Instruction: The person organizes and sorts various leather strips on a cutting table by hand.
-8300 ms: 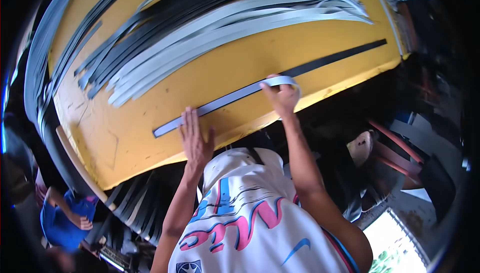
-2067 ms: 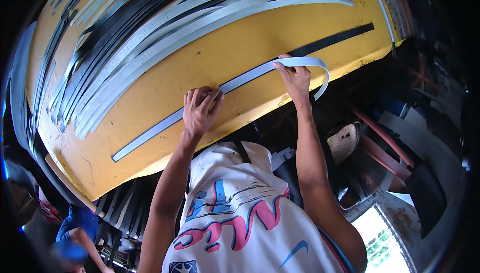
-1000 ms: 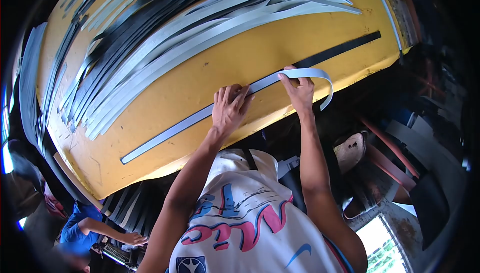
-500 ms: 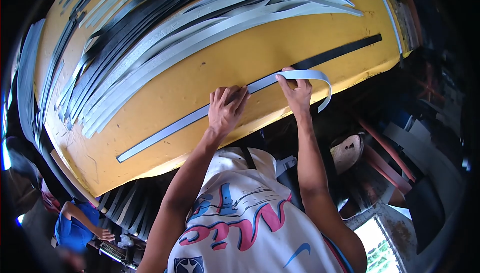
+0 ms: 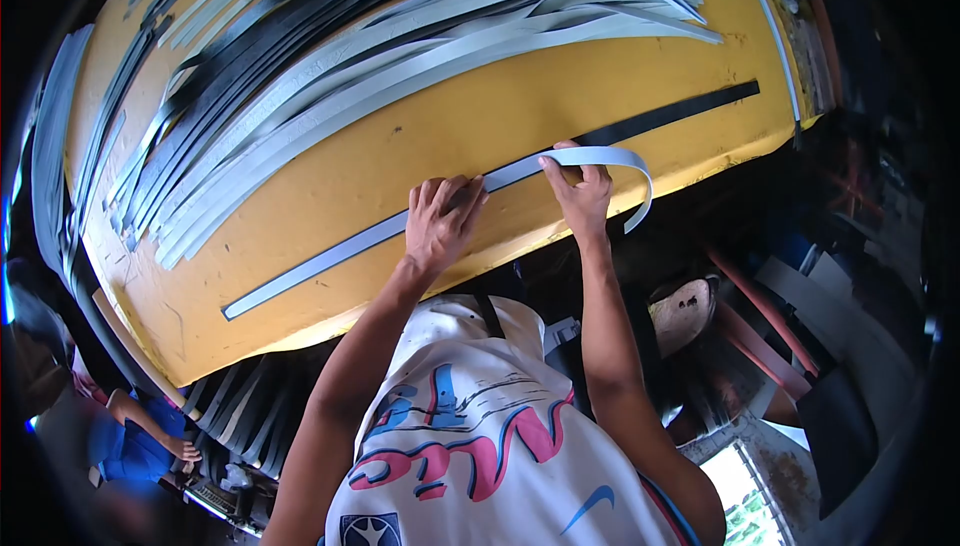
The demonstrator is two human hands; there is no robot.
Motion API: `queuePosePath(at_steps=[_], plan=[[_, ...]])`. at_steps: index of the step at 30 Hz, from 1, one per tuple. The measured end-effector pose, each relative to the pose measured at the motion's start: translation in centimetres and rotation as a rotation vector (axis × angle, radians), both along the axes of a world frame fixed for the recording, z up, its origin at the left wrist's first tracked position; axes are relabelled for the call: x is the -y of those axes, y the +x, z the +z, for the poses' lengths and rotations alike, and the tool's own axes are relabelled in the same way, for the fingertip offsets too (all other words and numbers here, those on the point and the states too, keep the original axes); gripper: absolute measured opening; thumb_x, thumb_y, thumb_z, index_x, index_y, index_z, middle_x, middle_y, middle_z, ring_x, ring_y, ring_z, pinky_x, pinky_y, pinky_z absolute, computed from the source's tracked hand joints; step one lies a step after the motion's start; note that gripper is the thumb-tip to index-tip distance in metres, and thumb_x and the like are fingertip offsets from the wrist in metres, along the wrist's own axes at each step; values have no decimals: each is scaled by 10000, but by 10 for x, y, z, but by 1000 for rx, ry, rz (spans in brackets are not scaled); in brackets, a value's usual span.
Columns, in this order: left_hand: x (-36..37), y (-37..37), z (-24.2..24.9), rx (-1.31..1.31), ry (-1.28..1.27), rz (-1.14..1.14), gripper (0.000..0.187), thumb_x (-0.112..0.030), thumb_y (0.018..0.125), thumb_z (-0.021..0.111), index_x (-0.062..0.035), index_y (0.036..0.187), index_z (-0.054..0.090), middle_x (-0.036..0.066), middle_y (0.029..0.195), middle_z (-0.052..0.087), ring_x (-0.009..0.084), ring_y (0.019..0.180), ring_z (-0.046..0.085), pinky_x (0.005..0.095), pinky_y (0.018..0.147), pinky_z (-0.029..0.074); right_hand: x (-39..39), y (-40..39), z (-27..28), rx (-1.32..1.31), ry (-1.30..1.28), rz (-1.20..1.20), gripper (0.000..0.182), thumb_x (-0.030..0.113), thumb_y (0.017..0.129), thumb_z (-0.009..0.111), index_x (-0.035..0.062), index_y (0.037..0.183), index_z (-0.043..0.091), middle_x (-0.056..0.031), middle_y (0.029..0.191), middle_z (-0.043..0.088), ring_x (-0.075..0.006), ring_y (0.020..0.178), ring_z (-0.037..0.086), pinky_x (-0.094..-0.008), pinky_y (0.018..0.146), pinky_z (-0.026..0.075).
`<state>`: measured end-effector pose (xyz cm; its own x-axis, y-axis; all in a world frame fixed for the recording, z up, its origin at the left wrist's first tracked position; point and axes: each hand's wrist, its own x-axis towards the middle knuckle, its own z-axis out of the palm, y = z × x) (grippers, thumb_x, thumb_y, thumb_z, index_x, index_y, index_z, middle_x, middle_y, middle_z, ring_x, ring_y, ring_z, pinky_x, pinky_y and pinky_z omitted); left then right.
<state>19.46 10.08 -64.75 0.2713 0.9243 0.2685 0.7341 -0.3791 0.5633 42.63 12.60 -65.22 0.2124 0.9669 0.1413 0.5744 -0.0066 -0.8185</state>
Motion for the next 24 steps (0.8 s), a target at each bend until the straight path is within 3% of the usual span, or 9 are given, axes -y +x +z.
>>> queuePosePath(at_steps=[5,7,8,10,11,13,16,20,24], plan=[[3,-2,-4,-30,-41,-3,313,-212,888,718,-140,1192,709,37,1108,613,251,1005,577,401,873,441,-1,-1,5,23,-11,3,248,158,810,834,43,991,709,-95,912,728,-272,829,688,-379,760,538],[1,-3,2,-172,-114,-116,416,-291,945,647,-150,1336,625,54,1304,576,244,1139,559,408,946,437,-1,0,5,33,-9,10,245,157,812,832,43,989,707,-97,912,728,-274,834,690,-380,759,537],[-1,1,5,-172,-113,-107,416,-291,945,647,-150,1336,625,54,1304,576,244,1139,559,408,946,437,-1,1,4,34,-12,19,239,154,814,830,41,984,706,-98,913,729,-276,836,691,-381,760,537],[-5,15,11,-215,-104,-181,536,-339,962,623,-164,1457,512,78,1510,453,286,1324,481,459,1048,404,-2,0,6,22,4,25,219,150,829,816,37,981,707,-102,922,730,-283,843,696,-382,765,538],[-8,25,11,-219,-105,-171,536,-339,962,623,-164,1457,512,78,1510,453,286,1324,481,459,1048,404,-2,-1,6,18,5,34,219,150,829,816,37,981,707,-102,922,730,-283,843,696,-382,765,538],[-12,50,12,-229,-179,-262,642,-420,980,570,-129,1524,397,72,1622,321,273,1482,319,497,1175,285,-1,1,3,-2,-20,32,210,146,846,798,32,996,707,-107,924,729,-277,842,695,-377,770,539],[-8,64,5,-145,-188,-240,702,-444,980,551,-72,1539,348,67,1637,288,257,1510,263,485,1204,240,0,2,3,-69,-60,9,212,129,867,779,18,1028,696,-109,929,726,-239,847,692,-356,786,539],[11,30,9,-141,-259,-215,707,-430,976,555,-81,1548,333,84,1634,288,263,1500,277,485,1206,229,0,1,6,-32,-80,18,228,122,871,778,11,1050,692,-106,944,726,-230,863,695,-348,799,538],[65,-80,23,-230,-446,0,685,-357,971,567,-81,1548,323,134,1626,281,341,1492,267,518,1199,200,0,1,9,-39,-114,13,242,133,879,779,3,1062,688,-93,939,717,-193,859,682,-326,797,542]])
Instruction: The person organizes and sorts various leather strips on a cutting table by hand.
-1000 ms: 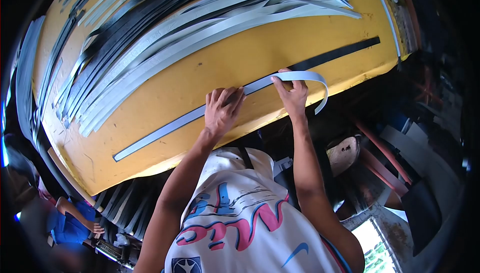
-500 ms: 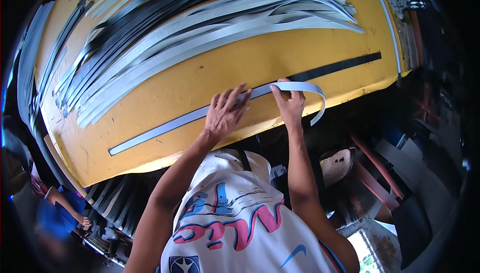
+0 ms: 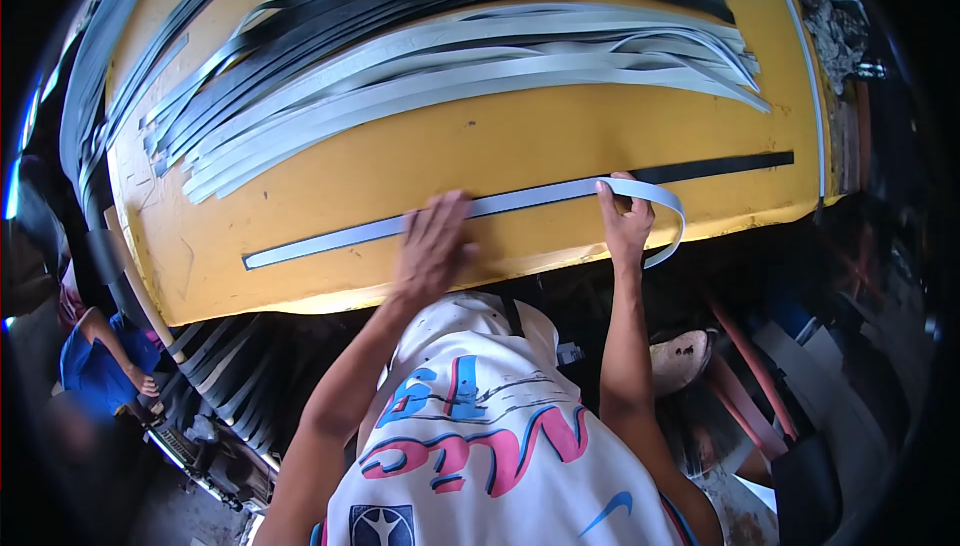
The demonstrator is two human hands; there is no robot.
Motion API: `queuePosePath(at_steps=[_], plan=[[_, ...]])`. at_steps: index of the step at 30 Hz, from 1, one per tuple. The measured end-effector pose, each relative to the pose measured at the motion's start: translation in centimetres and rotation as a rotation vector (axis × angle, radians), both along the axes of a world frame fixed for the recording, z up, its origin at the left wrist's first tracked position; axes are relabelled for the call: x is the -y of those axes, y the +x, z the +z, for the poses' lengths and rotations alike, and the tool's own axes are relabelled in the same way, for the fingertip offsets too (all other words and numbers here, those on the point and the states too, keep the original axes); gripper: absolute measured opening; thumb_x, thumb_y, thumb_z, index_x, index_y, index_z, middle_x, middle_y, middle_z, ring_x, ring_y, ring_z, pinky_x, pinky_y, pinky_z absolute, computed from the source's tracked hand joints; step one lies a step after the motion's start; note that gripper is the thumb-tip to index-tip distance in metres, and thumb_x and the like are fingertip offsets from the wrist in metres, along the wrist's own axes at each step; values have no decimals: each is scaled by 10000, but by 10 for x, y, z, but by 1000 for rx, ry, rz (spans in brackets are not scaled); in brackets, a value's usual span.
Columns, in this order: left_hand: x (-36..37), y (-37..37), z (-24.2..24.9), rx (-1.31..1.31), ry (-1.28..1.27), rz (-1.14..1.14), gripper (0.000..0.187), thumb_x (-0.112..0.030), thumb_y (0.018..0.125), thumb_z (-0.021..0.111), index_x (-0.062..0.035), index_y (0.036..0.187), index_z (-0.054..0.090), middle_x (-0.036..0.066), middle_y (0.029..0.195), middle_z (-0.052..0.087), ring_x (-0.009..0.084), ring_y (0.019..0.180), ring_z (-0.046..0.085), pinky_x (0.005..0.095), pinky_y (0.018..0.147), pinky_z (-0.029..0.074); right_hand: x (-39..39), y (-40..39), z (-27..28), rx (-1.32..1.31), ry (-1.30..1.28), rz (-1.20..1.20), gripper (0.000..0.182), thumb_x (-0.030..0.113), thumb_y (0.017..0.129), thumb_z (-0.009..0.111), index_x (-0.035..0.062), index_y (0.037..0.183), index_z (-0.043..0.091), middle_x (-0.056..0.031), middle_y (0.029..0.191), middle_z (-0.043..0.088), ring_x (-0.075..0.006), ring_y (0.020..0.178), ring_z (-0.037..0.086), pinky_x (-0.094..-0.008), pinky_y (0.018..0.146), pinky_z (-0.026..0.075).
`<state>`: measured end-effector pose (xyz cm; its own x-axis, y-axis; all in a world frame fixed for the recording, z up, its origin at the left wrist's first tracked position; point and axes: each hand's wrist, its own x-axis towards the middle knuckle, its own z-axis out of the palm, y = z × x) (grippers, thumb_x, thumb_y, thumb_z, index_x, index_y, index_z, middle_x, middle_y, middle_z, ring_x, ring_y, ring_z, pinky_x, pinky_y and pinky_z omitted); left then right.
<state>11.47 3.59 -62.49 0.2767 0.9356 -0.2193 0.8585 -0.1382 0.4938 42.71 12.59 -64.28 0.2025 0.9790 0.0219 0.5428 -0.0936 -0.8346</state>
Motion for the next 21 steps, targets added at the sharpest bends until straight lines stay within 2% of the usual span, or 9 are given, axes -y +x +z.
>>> queuePosePath(at_steps=[2,3,7,11,15,17,18,20,21], plan=[[38,-72,6,-168,-99,152,659,-346,989,536,-75,1548,319,157,1623,279,378,1493,244,527,1204,169,1,-2,2,-12,-1,-2,248,133,882,778,-2,1068,685,-90,944,714,-178,861,675,-316,799,543],[67,-113,-6,-280,41,204,629,-384,1034,452,-71,1559,302,166,1621,281,386,1492,245,525,1206,160,-1,-3,3,-21,-1,-9,253,134,885,777,-6,1073,683,-87,949,711,-164,863,669,-306,801,544],[112,-219,2,-515,22,570,650,-503,1073,260,-115,1595,234,102,1661,218,302,1534,188,531,1220,127,0,1,-3,-38,-1,-5,274,147,890,779,-10,1092,680,-75,968,702,-146,882,656,-297,803,543],[130,-257,-16,-462,34,655,668,-509,1073,227,-118,1610,163,83,1678,162,275,1550,124,567,1217,78,1,1,-5,-40,-25,-13,287,155,897,776,-12,1109,680,-74,986,698,-135,881,647,-277,797,538],[106,-221,-7,-764,-113,766,729,-563,1056,245,-71,1594,217,93,1676,168,273,1555,94,581,1216,27,1,5,-15,-82,-18,-21,287,130,898,770,-34,1112,671,-83,998,696,-136,897,649,-277,809,539],[93,-178,-30,-430,168,761,710,-471,1040,437,-61,1586,240,121,1668,182,291,1552,105,600,1209,35,1,2,-9,-64,-25,-13,279,121,900,764,-35,1112,670,-83,998,695,-136,897,648,-277,808,540],[72,-132,-19,-391,189,639,749,-346,989,575,-48,1585,233,143,1667,170,321,1549,103,586,1214,61,1,2,-13,-130,-11,-22,274,123,901,762,-31,1109,672,-82,992,694,-140,891,646,-288,798,540],[34,-39,-12,-58,82,355,835,-190,903,650,-25,1583,194,182,1664,132,370,1540,95,517,1237,112,0,0,-13,-13,31,-8,266,154,900,764,-8,1094,682,-105,977,695,-181,870,660,-315,777,543],[6,13,-6,114,107,215,811,-274,936,622,-14,1575,197,180,1659,147,364,1539,103,499,1243,115,1,0,-13,24,29,-14,267,165,898,766,-2,1089,684,-113,974,694,-198,862,665,-324,772,543]])
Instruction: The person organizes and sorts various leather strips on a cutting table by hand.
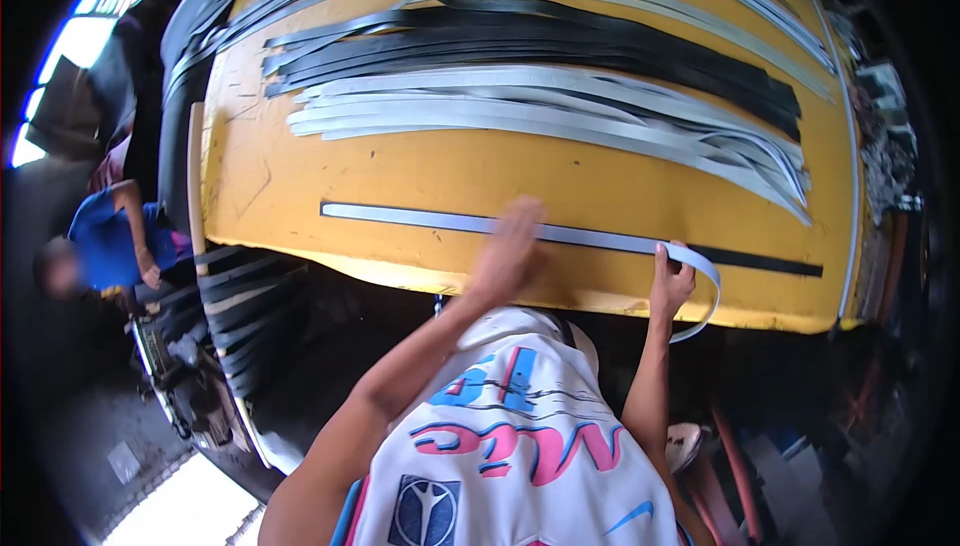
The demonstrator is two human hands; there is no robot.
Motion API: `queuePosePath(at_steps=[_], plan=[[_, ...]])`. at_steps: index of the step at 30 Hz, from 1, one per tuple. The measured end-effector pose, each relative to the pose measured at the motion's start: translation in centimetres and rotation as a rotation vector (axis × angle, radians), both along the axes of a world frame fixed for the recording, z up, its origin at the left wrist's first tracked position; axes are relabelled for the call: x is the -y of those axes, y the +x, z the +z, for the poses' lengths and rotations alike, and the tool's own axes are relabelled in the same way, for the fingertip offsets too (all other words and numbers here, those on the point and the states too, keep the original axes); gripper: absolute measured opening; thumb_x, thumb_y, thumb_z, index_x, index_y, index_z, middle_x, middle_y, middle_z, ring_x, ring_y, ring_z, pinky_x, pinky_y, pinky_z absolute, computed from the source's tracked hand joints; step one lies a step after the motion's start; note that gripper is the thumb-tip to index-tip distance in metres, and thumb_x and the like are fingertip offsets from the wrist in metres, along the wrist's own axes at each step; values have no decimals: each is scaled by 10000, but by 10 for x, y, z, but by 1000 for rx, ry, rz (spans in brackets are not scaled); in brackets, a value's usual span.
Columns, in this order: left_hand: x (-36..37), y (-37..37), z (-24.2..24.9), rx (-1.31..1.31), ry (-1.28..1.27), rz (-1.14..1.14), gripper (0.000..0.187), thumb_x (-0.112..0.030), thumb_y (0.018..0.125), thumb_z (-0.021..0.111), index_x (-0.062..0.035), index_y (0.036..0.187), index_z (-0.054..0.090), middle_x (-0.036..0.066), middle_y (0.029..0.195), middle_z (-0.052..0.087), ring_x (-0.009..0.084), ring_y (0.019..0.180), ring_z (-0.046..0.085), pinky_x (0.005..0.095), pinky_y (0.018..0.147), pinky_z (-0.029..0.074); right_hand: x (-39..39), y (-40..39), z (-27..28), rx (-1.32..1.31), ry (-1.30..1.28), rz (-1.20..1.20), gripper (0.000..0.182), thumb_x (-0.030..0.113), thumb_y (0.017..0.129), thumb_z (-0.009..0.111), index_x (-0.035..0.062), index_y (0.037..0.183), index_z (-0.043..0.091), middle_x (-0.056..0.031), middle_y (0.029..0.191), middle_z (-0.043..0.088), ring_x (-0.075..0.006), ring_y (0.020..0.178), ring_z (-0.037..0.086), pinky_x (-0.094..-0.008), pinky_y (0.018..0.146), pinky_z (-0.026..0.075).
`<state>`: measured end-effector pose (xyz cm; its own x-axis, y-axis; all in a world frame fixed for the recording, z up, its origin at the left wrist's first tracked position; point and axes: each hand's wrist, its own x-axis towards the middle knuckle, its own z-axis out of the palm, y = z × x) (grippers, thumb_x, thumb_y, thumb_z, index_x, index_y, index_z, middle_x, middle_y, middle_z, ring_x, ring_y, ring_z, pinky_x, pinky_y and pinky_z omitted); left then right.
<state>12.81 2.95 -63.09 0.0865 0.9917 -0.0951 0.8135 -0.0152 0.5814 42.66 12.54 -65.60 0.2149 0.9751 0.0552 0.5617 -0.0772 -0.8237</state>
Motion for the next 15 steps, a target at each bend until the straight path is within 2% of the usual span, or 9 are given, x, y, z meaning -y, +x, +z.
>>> queuePosePath(at_steps=[1,2,4,5,6,9,10,12,15], plan=[[-20,52,4,-19,-15,-94,750,-362,972,591,-7,1548,267,190,1633,230,356,1528,167,498,1230,165,0,-1,1,43,44,5,260,176,895,766,3,1073,690,-128,970,700,-237,873,678,-345,774,548],[-34,89,14,64,34,-181,788,-434,969,574,-7,1552,259,180,1638,229,330,1526,196,496,1226,179,0,-2,8,28,19,20,262,183,898,761,2,1076,693,-131,979,709,-255,904,685,-369,794,548],[-53,145,8,78,-3,-115,803,-457,966,566,-16,1559,254,167,1645,223,321,1520,225,498,1220,193,-1,4,1,70,38,35,255,192,915,741,10,1087,694,-131,990,716,-257,912,681,-384,828,541],[-57,152,3,59,-8,-125,803,-457,966,566,-16,1559,254,167,1645,223,321,1520,225,498,1220,193,-1,11,-2,-63,-62,71,279,200,943,716,-18,1114,683,-106,1051,709,-219,986,668,-363,887,518],[-55,156,0,-41,6,-111,803,-475,974,536,-22,1567,240,156,1651,216,307,1522,222,491,1220,194,0,13,4,-235,-115,45,267,228,968,683,-3,1102,693,-69,1053,707,-183,970,656,-320,849,504],[-55,159,-3,-171,4,-100,804,-492,980,506,-30,1576,226,137,1658,206,286,1525,220,483,1220,197,-16,34,45,-839,-305,-278,295,314,1010,603,78,1175,668,-18,1102,679,-105,1023,595,-299,832,436],[-53,161,-2,-182,-7,-93,804,-492,979,507,-32,1577,227,130,1660,204,279,1526,220,482,1220,198,-20,52,51,-1031,-333,-373,338,320,1015,594,87,1260,618,-26,1168,665,-123,1088,594,-340,900,436],[-53,163,-1,-172,-3,-85,805,-494,981,505,-35,1579,222,134,1659,204,281,1526,219,483,1223,192,-26,93,65,-1171,-257,-322,394,297,1042,545,55,1353,539,-75,1189,643,-163,1105,594,-368,968,422],[-54,162,1,-157,-14,-87,810,-490,973,540,-39,1574,237,156,1653,207,318,1518,234,506,1218,197,-35,148,93,-1009,-249,-230,406,268,1038,572,53,1380,532,-94,1251,639,-179,1173,591,-369,986,440]])
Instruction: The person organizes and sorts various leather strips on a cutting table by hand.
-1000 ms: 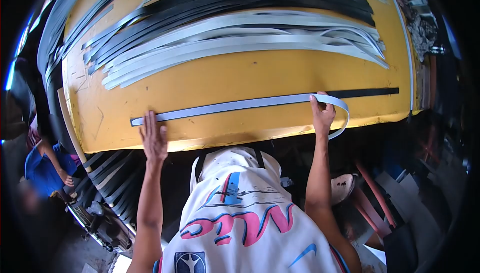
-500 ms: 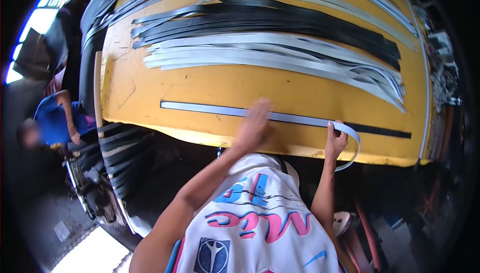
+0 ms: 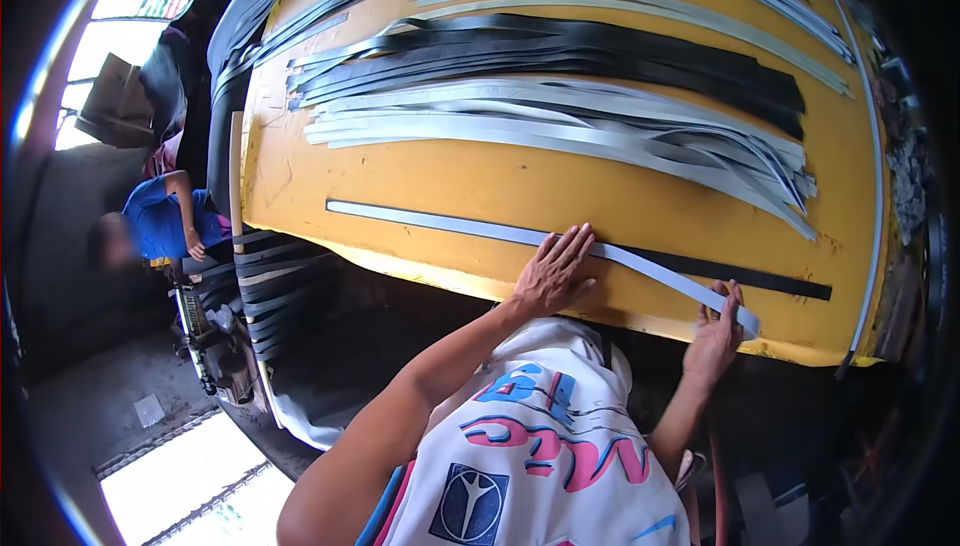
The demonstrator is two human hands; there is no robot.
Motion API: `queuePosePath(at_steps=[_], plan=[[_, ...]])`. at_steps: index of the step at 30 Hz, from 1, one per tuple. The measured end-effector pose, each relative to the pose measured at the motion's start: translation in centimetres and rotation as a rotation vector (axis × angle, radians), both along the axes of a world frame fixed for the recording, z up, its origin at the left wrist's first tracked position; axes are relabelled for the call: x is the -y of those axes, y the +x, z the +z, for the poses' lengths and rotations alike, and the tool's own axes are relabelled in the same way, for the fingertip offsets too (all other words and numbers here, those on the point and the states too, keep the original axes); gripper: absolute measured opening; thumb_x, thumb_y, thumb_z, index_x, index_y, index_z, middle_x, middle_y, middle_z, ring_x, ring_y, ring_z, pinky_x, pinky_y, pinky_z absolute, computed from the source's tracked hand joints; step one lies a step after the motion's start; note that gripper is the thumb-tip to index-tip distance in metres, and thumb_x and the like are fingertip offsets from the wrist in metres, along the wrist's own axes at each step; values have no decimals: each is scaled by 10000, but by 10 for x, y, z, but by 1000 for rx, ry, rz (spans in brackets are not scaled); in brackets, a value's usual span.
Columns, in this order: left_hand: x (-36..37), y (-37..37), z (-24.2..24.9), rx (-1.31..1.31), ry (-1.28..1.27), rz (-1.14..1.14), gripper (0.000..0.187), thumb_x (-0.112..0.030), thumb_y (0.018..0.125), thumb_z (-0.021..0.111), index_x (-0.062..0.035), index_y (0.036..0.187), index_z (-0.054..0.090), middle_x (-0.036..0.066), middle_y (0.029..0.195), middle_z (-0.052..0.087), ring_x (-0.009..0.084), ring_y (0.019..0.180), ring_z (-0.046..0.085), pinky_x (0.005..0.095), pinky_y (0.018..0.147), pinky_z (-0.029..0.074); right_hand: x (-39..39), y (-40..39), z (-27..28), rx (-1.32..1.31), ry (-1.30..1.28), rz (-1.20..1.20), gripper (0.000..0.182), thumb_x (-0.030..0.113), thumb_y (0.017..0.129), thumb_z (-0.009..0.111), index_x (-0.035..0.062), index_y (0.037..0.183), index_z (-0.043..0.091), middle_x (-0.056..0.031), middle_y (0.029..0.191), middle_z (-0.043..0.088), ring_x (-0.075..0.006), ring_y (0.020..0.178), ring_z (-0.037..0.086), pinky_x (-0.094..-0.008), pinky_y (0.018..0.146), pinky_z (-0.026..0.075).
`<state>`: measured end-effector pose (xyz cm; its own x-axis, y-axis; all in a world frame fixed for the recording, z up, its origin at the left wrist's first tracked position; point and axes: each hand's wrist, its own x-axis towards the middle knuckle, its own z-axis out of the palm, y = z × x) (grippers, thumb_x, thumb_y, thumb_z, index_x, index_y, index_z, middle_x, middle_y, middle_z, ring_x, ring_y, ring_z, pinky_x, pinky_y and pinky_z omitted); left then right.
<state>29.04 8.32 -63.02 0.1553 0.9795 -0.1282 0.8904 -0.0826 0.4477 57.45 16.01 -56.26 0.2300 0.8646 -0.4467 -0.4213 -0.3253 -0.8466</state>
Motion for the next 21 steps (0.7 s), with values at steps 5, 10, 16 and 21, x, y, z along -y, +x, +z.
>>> queuePosePath(at_steps=[5,10,16,21], plan=[[-1,-3,-6,46,-48,3,798,-461,972,555,-38,1572,241,178,1650,204,345,1522,203,512,1216,161,-11,51,27,431,-27,214,353,207,1021,614,14,1316,612,-62,1281,623,-116,1011,620,-265,800,507],[-4,-3,-9,67,97,59,546,-231,954,616,-26,1442,481,188,1578,366,366,1477,318,523,1190,237,-21,45,40,576,72,314,286,161,984,672,-16,1208,659,-58,1129,686,-112,928,651,-249,811,533],[-33,4,-14,282,299,74,421,-123,856,728,-81,1261,619,142,1244,606,335,1109,578,455,938,450,-27,33,49,572,126,312,217,104,944,718,-37,1106,688,-54,1027,692,-119,891,658,-251,811,530],[-48,6,-15,316,337,25,374,-175,815,784,-109,1169,680,103,1048,649,314,971,601,432,844,478,-29,37,44,648,161,349,220,88,933,728,-49,1100,688,-54,1009,692,-108,874,643,-242,797,514]])
